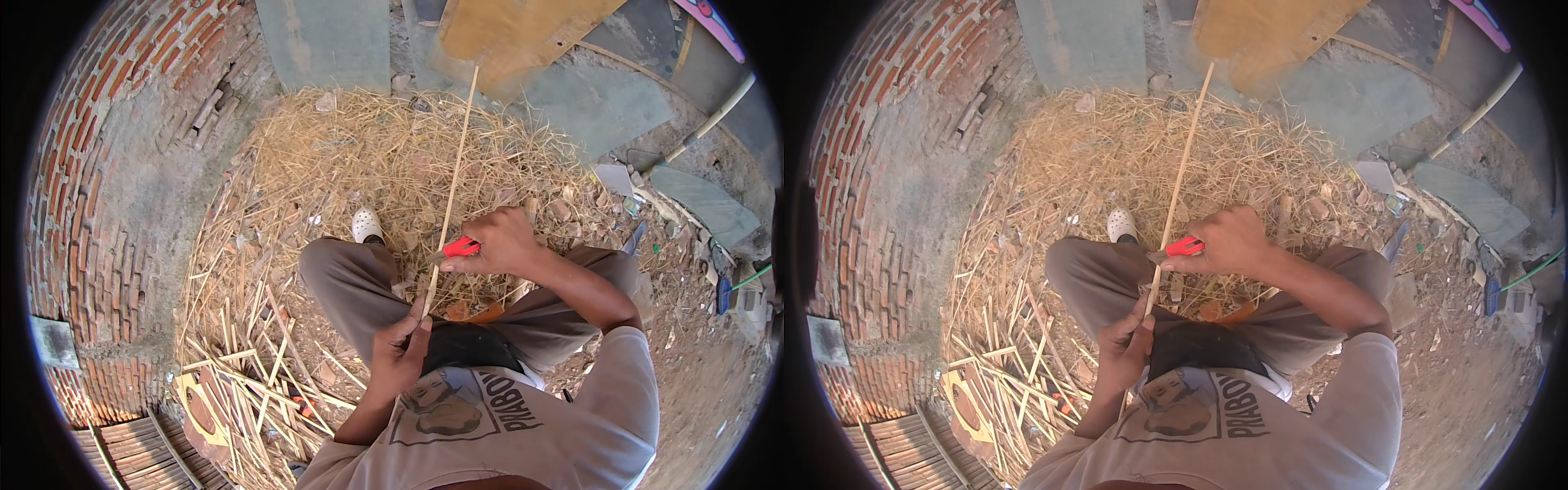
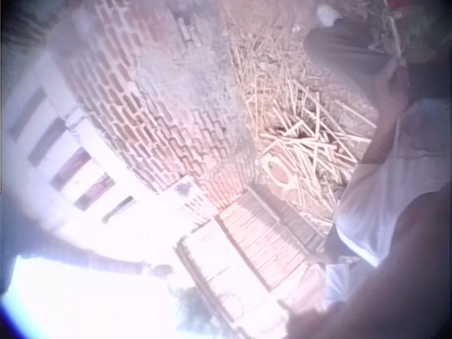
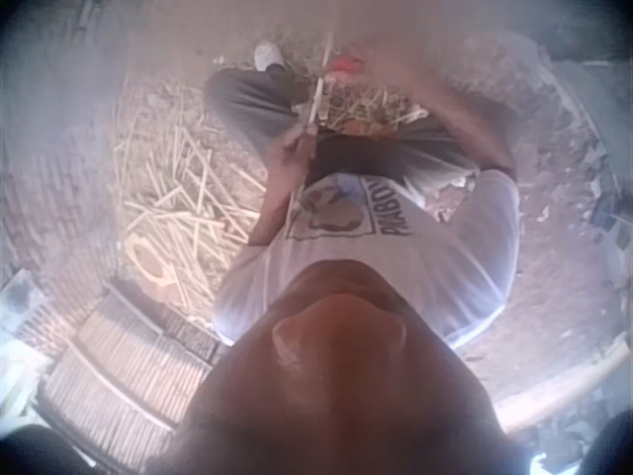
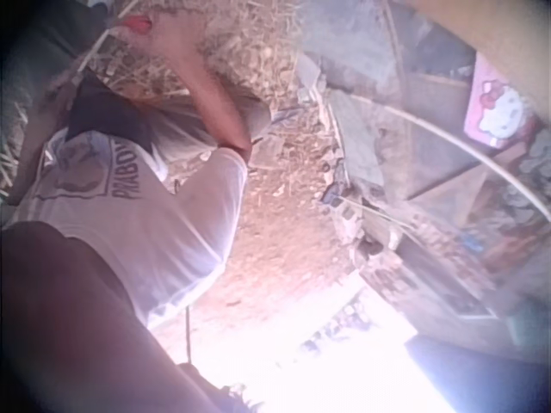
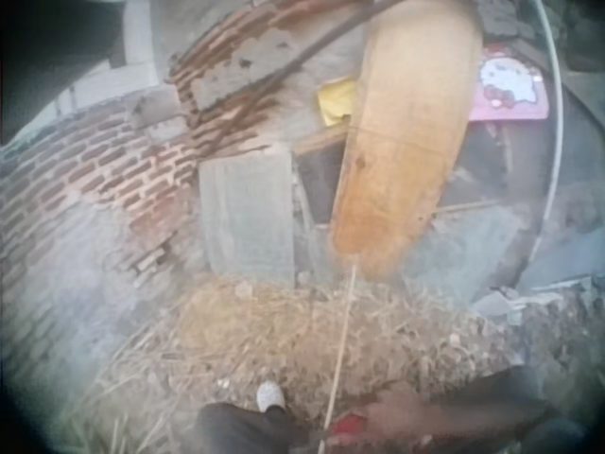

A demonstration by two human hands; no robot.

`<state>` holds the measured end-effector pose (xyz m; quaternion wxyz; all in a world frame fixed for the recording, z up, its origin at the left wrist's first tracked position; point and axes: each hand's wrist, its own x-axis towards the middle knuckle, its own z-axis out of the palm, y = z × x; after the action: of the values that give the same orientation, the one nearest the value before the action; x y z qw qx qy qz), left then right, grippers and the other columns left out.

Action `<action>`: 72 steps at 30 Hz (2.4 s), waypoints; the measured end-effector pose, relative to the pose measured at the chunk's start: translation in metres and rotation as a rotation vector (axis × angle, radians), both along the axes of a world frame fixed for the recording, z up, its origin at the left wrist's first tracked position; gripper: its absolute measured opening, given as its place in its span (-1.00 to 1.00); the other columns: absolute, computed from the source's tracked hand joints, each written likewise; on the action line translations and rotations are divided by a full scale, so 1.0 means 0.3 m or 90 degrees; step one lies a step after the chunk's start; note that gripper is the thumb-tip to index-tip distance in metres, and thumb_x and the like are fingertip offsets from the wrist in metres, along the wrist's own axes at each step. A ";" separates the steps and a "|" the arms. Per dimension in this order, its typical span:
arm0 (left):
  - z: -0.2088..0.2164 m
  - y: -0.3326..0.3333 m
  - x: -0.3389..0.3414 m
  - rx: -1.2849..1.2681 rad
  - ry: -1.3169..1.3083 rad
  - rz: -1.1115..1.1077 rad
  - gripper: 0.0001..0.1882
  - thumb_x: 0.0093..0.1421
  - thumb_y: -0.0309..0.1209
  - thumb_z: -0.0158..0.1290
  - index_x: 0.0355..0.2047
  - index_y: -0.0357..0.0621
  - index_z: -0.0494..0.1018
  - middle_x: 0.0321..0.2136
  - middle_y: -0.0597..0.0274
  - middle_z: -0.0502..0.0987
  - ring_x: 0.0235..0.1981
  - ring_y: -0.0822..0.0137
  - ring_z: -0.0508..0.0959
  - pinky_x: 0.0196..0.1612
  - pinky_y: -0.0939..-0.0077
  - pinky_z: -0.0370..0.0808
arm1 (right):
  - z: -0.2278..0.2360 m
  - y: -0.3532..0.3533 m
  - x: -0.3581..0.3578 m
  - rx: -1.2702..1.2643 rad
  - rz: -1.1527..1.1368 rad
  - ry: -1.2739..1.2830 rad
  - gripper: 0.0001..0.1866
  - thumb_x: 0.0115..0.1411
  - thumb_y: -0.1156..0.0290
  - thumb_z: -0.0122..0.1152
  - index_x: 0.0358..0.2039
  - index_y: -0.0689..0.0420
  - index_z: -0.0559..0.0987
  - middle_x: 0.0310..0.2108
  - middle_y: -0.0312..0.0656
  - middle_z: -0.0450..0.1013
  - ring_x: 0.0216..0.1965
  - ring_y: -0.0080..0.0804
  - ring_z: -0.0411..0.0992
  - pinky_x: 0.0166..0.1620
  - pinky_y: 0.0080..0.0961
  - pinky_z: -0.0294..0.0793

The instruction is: The person sits cross-legged on the ground and uses a red utility knife to peel the outer layer off a long bamboo stick. They hold the stick with their left hand and scrape the knife along its length with their right hand, removing thin strips of material.

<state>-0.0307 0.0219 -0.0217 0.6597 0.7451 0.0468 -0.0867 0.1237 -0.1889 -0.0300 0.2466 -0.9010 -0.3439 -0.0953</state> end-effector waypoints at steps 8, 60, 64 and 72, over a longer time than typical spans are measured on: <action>0.026 -0.032 0.023 0.171 -0.080 -0.001 -0.58 0.22 -0.64 -0.02 0.11 -0.31 0.39 -0.58 0.24 0.52 -0.46 0.65 0.34 -0.37 0.70 0.39 | -0.049 0.000 0.030 -0.004 -0.053 -0.019 -0.29 -0.08 -0.43 0.17 -0.71 0.09 0.56 -0.83 -0.16 0.36 -0.77 -0.20 0.39 -0.62 -0.30 0.35; 0.100 -0.059 -0.055 0.268 -0.127 -0.103 -0.60 0.13 -0.65 0.04 0.03 -0.40 0.43 -0.72 -0.04 0.29 -0.76 0.41 0.34 -0.59 0.56 0.32 | -0.029 -0.254 0.369 -0.070 -0.396 0.062 -0.19 0.04 -0.50 -0.09 -0.57 0.10 0.63 -0.67 -0.04 0.47 -0.53 -0.06 0.52 -0.43 -0.16 0.48; 0.104 -0.044 -0.097 0.261 -0.101 -0.106 -0.66 0.20 -0.61 0.01 0.01 -0.37 0.45 -0.75 0.11 0.27 -0.73 0.52 0.27 -0.59 0.62 0.25 | -0.055 -0.295 0.417 -0.059 -0.444 0.021 -0.14 0.08 -0.50 -0.18 -0.57 0.14 0.62 -0.63 0.00 0.50 -0.44 -0.05 0.54 -0.33 -0.14 0.49; 0.037 0.044 -0.172 0.109 0.005 -0.009 -0.61 0.30 -0.57 -0.04 0.14 -0.27 0.37 -0.66 0.55 0.28 -0.65 0.68 0.23 -0.55 0.80 0.19 | -0.113 -0.516 0.539 0.058 -0.631 0.194 -0.06 0.10 -0.53 -0.29 -0.62 0.20 0.58 -0.62 0.03 0.50 -0.46 -0.06 0.53 -0.34 -0.17 0.48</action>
<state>-0.0823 0.0351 -0.0107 0.5928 0.7987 0.0510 -0.0898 0.2853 -0.3438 -0.0640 0.2580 -0.9477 0.1683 -0.0828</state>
